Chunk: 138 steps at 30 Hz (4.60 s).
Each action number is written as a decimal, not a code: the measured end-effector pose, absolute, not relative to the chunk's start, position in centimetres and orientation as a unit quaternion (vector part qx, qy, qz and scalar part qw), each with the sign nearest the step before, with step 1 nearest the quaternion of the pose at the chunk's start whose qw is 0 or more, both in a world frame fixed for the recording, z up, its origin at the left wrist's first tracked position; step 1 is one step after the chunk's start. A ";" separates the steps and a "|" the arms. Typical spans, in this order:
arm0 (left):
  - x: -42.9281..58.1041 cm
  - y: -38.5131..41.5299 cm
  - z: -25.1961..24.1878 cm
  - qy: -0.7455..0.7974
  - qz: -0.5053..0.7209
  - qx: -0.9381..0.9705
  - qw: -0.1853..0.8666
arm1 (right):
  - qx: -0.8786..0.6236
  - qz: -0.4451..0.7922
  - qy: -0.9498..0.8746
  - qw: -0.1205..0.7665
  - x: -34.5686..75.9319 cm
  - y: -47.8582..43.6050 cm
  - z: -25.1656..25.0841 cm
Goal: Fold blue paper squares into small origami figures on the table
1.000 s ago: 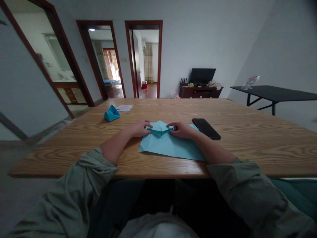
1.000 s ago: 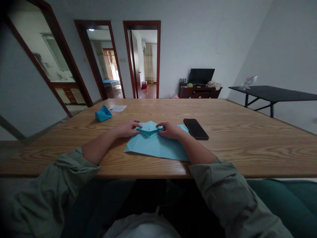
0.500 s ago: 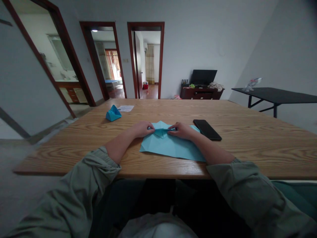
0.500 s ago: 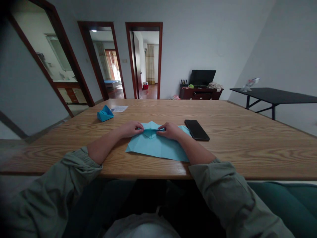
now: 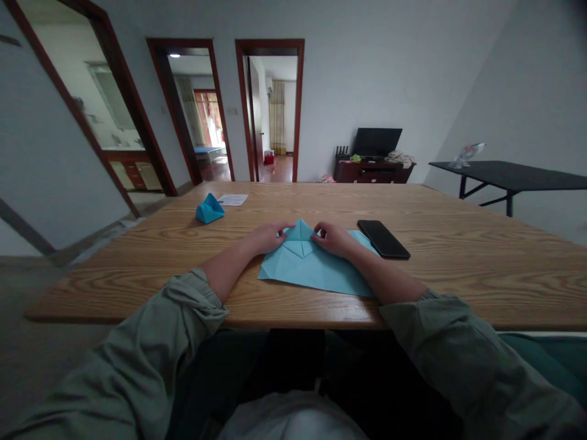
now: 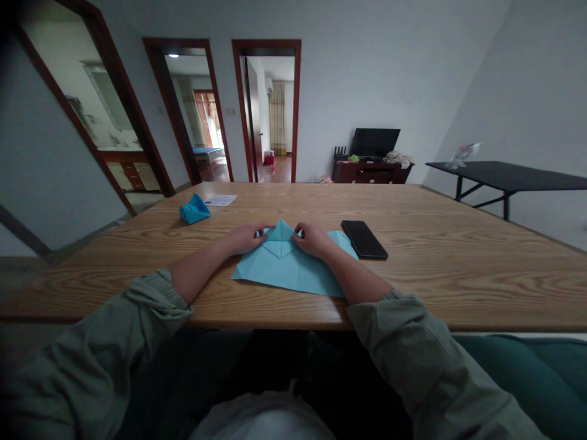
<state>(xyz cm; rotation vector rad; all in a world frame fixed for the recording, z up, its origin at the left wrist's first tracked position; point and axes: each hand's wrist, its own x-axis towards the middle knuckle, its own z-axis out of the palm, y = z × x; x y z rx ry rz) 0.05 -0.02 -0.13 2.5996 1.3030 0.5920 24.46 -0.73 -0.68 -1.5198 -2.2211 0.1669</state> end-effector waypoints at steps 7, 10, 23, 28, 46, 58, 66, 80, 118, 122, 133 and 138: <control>0.4 -0.2 -0.2 0.438 0.150 0.886 0.032 | -0.520 0.020 -0.831 0.196 24.4 -0.9 -0.9; 0.4 0.0 -0.3 0.441 0.134 0.887 0.020 | -0.517 -0.019 -0.842 0.156 24.2 -1.0 -0.8; 2.1 -1.1 -0.3 0.402 0.044 0.911 0.084 | -0.524 0.041 -0.825 0.207 23.8 -0.8 -0.6; 2.3 -1.7 -0.3 0.423 0.040 0.900 0.095 | -0.602 0.119 -0.737 0.282 24.1 -0.4 -0.3; 4.4 -2.0 2.3 0.294 0.518 0.562 0.575 | -0.321 0.089 -0.879 0.342 22.2 -4.5 2.6; 2.8 -0.8 1.9 0.440 0.514 0.547 0.494 | -0.351 -0.109 -0.883 0.293 23.6 -2.6 1.3; 0.6 0.6 0.3 0.503 0.238 0.803 0.211 | -0.406 -0.013 -0.901 0.151 24.8 -2.1 0.5; -0.2 -0.5 1.6 0.420 0.116 0.889 0.143 | -0.496 0.103 -0.851 0.139 24.8 -2.8 1.5; 1.7 -2.9 -0.2 0.460 -0.005 0.880 0.117 | -0.421 0.029 -0.907 0.018 22.0 -3.3 -1.1; 0.8 -3.4 0.5 0.469 -0.027 0.876 0.112 | -0.432 0.005 -0.901 0.034 21.9 -3.3 -1.0; 0.6 -0.8 0.6 0.510 0.127 0.849 0.053 | -0.485 -0.055 -0.867 0.103 21.4 -3.5 0.3; 1.1 -0.8 1.6 0.501 0.290 0.800 0.157 | -0.524 -0.056 -0.838 0.138 21.2 -3.5 0.9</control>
